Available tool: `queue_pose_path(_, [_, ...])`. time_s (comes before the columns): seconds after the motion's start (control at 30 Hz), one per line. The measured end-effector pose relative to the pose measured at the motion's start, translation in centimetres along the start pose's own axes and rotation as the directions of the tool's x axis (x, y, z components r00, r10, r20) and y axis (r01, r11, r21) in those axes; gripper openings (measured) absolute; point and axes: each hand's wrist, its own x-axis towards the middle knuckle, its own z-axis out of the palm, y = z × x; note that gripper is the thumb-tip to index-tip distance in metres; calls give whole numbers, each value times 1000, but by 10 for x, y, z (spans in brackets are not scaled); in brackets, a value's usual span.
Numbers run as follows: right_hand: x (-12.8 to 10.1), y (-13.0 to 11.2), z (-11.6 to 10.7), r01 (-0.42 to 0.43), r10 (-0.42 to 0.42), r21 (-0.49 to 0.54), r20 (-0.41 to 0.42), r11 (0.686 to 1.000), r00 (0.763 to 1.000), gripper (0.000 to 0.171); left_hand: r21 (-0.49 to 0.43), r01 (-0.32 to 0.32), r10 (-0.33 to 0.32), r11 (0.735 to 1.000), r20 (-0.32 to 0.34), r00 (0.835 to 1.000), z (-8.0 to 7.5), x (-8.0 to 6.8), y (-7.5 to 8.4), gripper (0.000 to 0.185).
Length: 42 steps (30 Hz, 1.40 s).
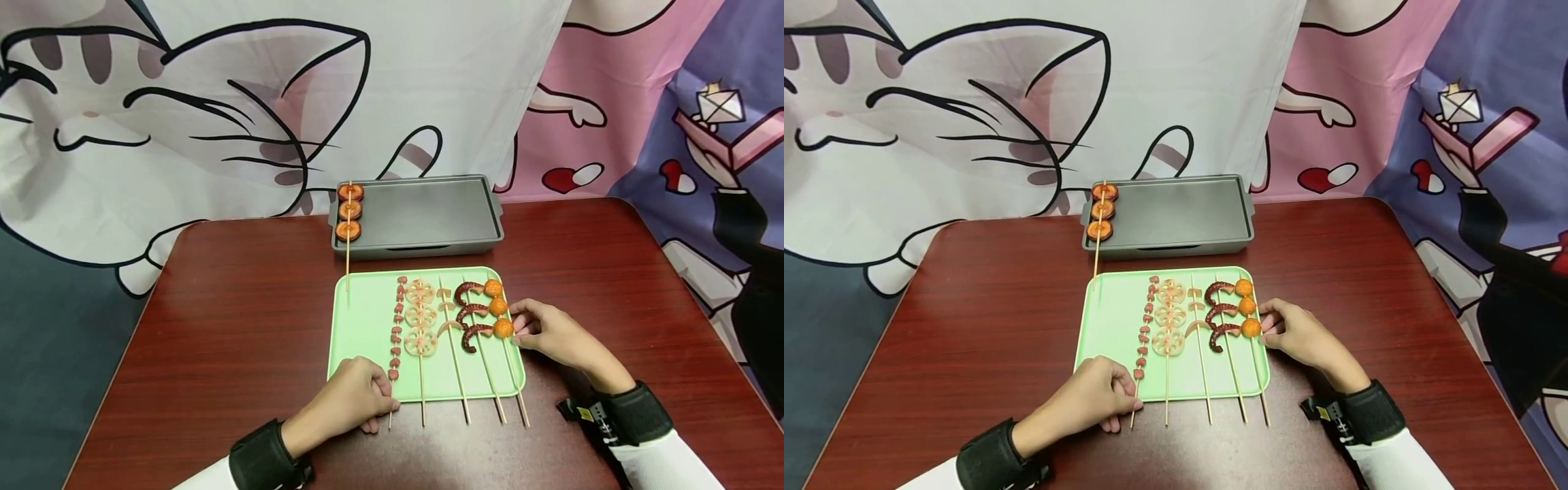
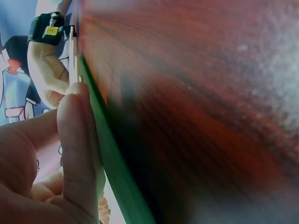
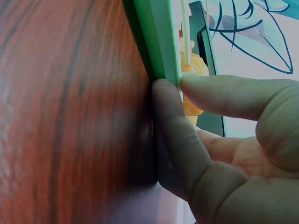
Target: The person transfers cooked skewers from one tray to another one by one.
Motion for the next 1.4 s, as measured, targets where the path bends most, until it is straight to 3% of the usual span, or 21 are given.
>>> queue_pose_path(0.2, [0,-1,0,-4,4,-6,5,1000,1000,38,61,-15,15,998,0,1000,1,2,0,27])
queue_pose_path(0.57, [0,2,-2,-8,8,-18,-1,1000,1000,36,27,-32,32,999,-1,999,0,5,-2,31])
queue_pose_path(0.8, [0,1,-3,-4,4,-17,-1,1000,1000,36,38,-16,18,999,-57,998,2,3,-4,29])
queue_pose_path(1.1, [-1,2,-2,-8,8,-21,-3,1000,1000,37,57,-44,49,997,-97,994,5,3,-5,33])
queue_pose_path(1.4, [-1,1,-2,-13,13,-25,-4,1000,1000,36,194,-102,123,976,-100,987,6,4,-1,43])
